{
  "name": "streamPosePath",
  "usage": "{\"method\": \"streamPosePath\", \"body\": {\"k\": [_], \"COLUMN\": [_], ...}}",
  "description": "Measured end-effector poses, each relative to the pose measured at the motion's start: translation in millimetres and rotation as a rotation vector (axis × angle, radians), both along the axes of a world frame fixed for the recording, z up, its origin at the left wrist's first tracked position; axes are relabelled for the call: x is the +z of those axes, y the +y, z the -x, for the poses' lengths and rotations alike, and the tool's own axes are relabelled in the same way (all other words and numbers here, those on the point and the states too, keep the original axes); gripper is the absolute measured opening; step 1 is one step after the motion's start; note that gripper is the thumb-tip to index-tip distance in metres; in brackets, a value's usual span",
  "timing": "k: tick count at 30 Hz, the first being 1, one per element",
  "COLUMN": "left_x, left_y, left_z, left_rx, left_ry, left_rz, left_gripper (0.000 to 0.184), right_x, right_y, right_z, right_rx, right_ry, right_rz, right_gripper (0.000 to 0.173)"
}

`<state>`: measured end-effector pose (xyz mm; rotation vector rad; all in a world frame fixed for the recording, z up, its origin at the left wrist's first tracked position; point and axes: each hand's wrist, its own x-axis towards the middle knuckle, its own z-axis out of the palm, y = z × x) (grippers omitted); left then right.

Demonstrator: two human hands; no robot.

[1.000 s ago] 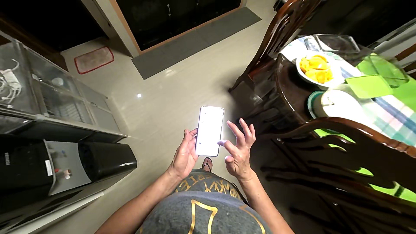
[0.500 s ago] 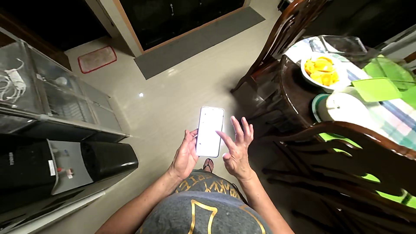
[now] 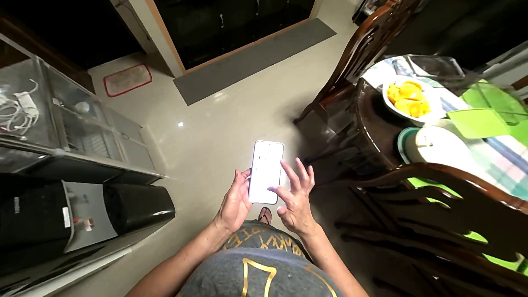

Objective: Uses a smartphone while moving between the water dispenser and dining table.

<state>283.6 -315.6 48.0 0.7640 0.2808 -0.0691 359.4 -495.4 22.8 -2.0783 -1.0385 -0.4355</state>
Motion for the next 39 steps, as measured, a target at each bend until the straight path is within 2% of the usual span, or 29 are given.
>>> {"method": "streamPosePath", "body": {"k": [21,29,39], "left_x": [0.2,-0.7,-0.2], "left_y": [1.0,-3.0,-6.8], "left_z": [10.2,14.5,18.3], "left_rx": [-0.020,-0.034,-0.045], "left_ry": [0.002,0.013,0.033], "left_rz": [0.005,-0.008,-0.024], "left_gripper": [0.070,0.070,0.070], "right_x": [17.9,19.3,20.3], "right_y": [-6.9,8.2,15.5], "right_z": [-29.3,-27.9,-26.4], "right_rx": [-0.147,-0.120,-0.117], "right_ry": [-0.129,-0.048,-0.055], "right_rz": [-0.080,0.035,0.066], "right_gripper": [0.077,0.080,0.080]}}
